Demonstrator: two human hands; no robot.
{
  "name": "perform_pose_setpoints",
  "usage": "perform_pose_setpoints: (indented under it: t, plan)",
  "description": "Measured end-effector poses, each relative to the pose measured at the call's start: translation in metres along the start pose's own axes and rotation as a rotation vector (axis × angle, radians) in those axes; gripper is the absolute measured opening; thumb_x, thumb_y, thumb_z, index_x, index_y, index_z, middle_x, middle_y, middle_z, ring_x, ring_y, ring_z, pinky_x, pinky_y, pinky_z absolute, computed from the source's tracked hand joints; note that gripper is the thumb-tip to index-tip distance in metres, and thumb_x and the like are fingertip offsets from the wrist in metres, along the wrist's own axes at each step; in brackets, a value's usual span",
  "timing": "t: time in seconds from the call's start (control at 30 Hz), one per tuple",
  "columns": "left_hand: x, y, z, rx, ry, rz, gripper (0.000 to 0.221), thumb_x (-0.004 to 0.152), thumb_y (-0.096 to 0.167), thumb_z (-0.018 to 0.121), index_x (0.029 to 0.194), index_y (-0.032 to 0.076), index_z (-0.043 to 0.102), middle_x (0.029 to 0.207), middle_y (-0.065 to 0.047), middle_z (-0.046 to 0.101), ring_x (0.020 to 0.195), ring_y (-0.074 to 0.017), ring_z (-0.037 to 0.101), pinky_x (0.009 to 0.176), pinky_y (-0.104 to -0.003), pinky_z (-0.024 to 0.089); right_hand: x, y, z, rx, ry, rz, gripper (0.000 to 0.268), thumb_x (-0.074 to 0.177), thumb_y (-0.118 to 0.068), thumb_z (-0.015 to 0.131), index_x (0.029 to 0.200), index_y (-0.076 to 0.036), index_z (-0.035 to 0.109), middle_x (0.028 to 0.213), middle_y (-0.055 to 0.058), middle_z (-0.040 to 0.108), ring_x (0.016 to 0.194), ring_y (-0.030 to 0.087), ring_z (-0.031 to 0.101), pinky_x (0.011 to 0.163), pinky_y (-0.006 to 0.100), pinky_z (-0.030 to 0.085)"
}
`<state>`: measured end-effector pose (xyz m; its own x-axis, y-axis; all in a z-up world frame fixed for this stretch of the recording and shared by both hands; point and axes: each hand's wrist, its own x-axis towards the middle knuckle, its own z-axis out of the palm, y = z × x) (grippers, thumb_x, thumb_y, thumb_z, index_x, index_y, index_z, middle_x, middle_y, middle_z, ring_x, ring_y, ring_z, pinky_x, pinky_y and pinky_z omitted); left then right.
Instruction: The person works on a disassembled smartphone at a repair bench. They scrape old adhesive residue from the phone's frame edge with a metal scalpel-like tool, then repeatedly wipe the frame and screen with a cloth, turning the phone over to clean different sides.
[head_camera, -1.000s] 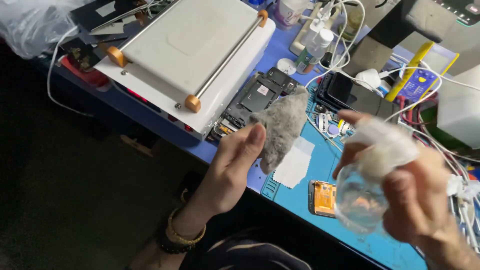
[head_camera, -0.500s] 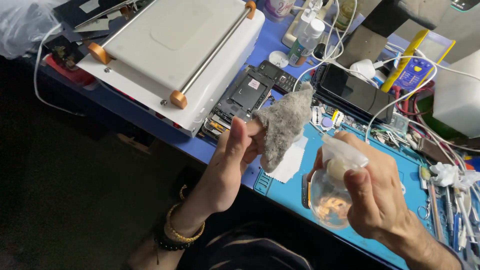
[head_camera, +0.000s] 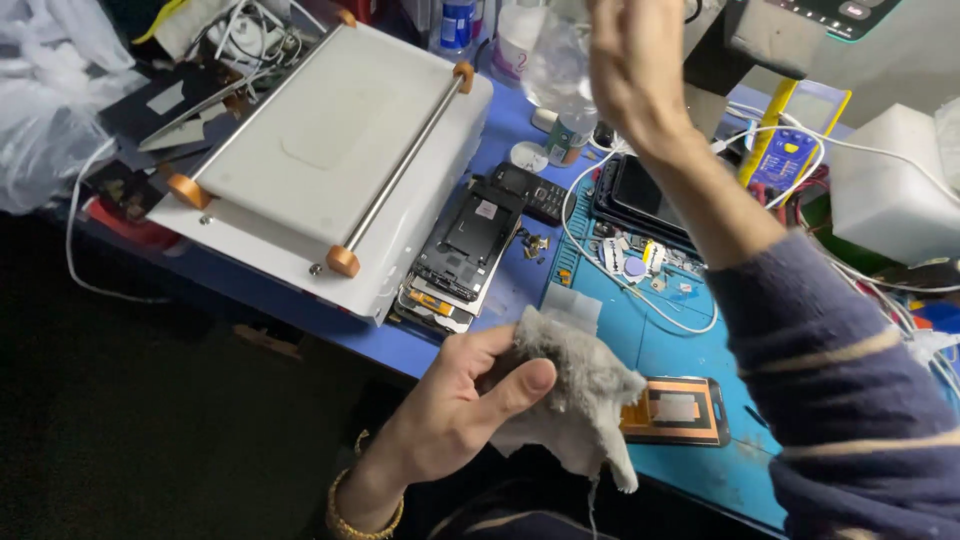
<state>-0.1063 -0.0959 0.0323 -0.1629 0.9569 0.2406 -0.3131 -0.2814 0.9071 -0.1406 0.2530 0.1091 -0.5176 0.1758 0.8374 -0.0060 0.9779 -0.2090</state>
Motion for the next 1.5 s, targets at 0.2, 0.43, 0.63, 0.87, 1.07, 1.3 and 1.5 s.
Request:
perform_pose_setpoints:
  t: [0.2, 0.43, 0.63, 0.87, 1.07, 1.3, 1.5]
  plan:
    - [-0.003, -0.006, -0.004, 0.021, -0.056, 0.022, 0.082, 0.107, 0.065, 0.035, 0.127, -0.009, 0.064, 0.113, -0.009, 0.073, 0.106, -0.0128, 0.066, 0.097, -0.027, 0.052, 0.005, 0.030, 0.081, -0.039, -0.177, 0.098, 0.006, 0.103, 0.005, 0.053, 0.104, 0.001, 0.058, 0.086, 0.021, 0.064, 0.080, 0.032, 0.070, 0.078, 0.045, 0.057]
    - [-0.007, -0.026, -0.010, -0.078, 0.013, -0.087, 0.101, 0.100, 0.074, 0.022, 0.126, -0.013, 0.066, 0.110, -0.014, 0.076, 0.102, -0.0170, 0.070, 0.094, -0.030, 0.054, -0.009, 0.021, 0.082, 0.061, -0.166, 0.124, 0.041, 0.105, -0.008, 0.068, 0.134, 0.004, 0.042, 0.102, 0.023, 0.072, 0.094, 0.040, 0.075, 0.078, 0.042, 0.061]
    - [0.002, -0.031, -0.009, -0.103, -0.042, -0.130, 0.102, 0.100, 0.074, 0.019, 0.122, -0.013, 0.068, 0.104, -0.013, 0.075, 0.097, -0.0160, 0.070, 0.090, -0.030, 0.055, -0.045, -0.105, -0.070, 0.260, -0.282, -0.033, 0.062, 0.103, -0.019, 0.077, 0.147, 0.004, 0.040, 0.140, 0.025, 0.059, 0.126, 0.039, 0.066, 0.108, 0.042, 0.054]
    - [0.028, -0.014, 0.033, 0.085, -0.334, -0.144, 0.092, 0.105, 0.070, 0.020, 0.116, -0.005, 0.072, 0.099, -0.003, 0.072, 0.092, -0.0080, 0.064, 0.085, -0.022, 0.051, -0.146, -0.191, -0.197, 0.551, -0.846, 0.455, 0.036, 0.096, -0.032, 0.070, 0.120, -0.005, 0.069, 0.100, 0.004, 0.079, 0.087, 0.014, 0.075, 0.074, 0.029, 0.058]
    - [0.062, -0.038, 0.075, 0.253, -0.514, -0.276, 0.033, 0.102, 0.029, 0.069, 0.107, -0.002, 0.074, 0.086, 0.004, 0.062, 0.082, -0.0033, 0.052, 0.068, -0.021, 0.045, -0.244, -0.155, -0.256, 0.412, -0.665, 0.903, 0.020, 0.098, -0.021, 0.074, 0.099, -0.003, 0.080, 0.084, 0.002, 0.069, 0.072, 0.010, 0.058, 0.065, 0.028, 0.052]
    - [0.092, -0.050, 0.101, 0.075, -0.438, -0.263, 0.024, 0.104, 0.025, 0.070, 0.106, 0.000, 0.072, 0.090, 0.005, 0.066, 0.085, -0.0015, 0.056, 0.074, -0.020, 0.047, -0.291, -0.144, -0.279, 0.544, -0.207, 1.148, 0.017, 0.095, -0.017, 0.067, 0.094, -0.001, 0.073, 0.077, 0.001, 0.069, 0.071, 0.006, 0.058, 0.061, 0.022, 0.048]
    - [0.097, -0.055, 0.119, 0.027, -0.271, -0.371, 0.027, 0.104, 0.028, 0.062, 0.099, 0.002, 0.069, 0.076, 0.005, 0.062, 0.065, -0.0041, 0.054, 0.053, -0.023, 0.043, -0.332, -0.141, -0.267, 0.766, 0.114, 1.206, 0.018, 0.086, -0.012, 0.078, 0.093, 0.004, 0.071, 0.089, 0.006, 0.070, 0.076, 0.011, 0.062, 0.066, 0.025, 0.051]
